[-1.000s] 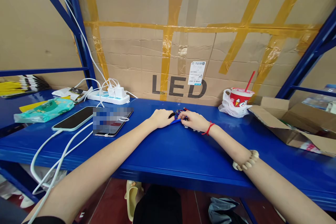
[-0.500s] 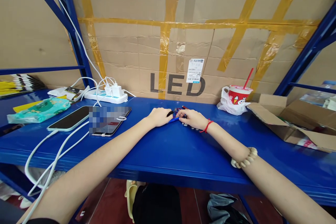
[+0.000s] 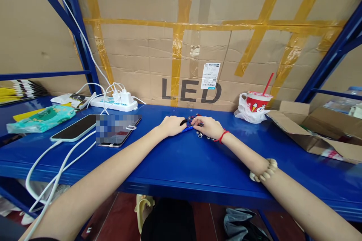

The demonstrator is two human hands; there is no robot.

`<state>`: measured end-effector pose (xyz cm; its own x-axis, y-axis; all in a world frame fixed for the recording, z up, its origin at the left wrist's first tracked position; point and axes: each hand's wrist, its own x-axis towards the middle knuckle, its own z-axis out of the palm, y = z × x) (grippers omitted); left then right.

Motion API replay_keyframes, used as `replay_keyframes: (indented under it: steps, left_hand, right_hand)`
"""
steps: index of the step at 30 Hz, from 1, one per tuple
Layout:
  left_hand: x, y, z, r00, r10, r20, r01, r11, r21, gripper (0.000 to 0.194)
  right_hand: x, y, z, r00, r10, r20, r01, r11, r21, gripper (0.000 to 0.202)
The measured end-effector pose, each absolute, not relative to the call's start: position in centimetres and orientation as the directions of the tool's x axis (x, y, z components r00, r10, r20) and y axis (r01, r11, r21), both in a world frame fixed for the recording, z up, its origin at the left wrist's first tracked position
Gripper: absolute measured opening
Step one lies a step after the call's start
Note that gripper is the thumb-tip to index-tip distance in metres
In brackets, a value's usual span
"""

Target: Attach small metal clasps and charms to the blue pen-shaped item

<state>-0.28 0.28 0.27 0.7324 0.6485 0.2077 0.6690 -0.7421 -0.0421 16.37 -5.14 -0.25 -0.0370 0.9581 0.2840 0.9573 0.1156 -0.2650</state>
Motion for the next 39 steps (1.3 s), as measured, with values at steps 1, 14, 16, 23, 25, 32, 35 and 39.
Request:
replay_keyframes:
  steps: [1,14,16,23,25,32,35,39]
  left_hand:
    - [-0.28,0.29,0.26,0.733,0.647,0.208,0.668,-0.743,-0.044,0.038]
    - [-0.28,0.29,0.37,0.721,0.667,0.188,0.681,-0.732,-0.017,0.039]
    - [-0.27,0.31,0.36,0.72,0.668,0.188,0.682,-0.731,-0.017,0.039]
    - [-0.32,0.6,0.14,0.725,0.662,0.19,0.677,-0.736,-0.017,0.04]
    - [-0.32,0.64,0.11,0.726,0.66,0.193,0.675,-0.738,-0.019,0.04]
    - [-0.3,0.49,0.24,0.729,0.66,0.182,0.673,-0.74,-0.01,0.043]
    - [-0.28,0.45,0.26,0.728,0.662,0.18,0.674,-0.739,-0.007,0.043]
    - [-0.3,0.48,0.21,0.725,0.663,0.185,0.676,-0.736,-0.011,0.043]
  right_hand:
    - [16.39,-5.1,-0.28,-0.031,0.959,0.28,0.956,0.11,-0.273,0.015]
    - [16.53,-4.95,-0.51,-0.012,0.961,0.277,0.929,0.113,-0.352,0.016]
    - [16.45,-5.06,-0.5,-0.002,0.956,0.293,0.932,0.108,-0.345,0.015]
    - [16.31,-5.0,-0.81,0.036,0.933,0.359,0.933,0.097,-0.346,0.018]
    - [16.45,-4.82,-0.92,0.036,0.915,0.403,0.924,0.123,-0.362,0.019]
    - [16.25,-4.56,-1.12,-0.078,0.855,0.512,0.824,0.345,-0.45,0.025]
    - [15.9,-4.69,-1.19,-0.147,0.875,0.461,0.787,0.386,-0.482,0.028]
    - [15.8,-4.9,-0.99,-0.109,0.856,0.506,0.791,0.383,-0.478,0.028]
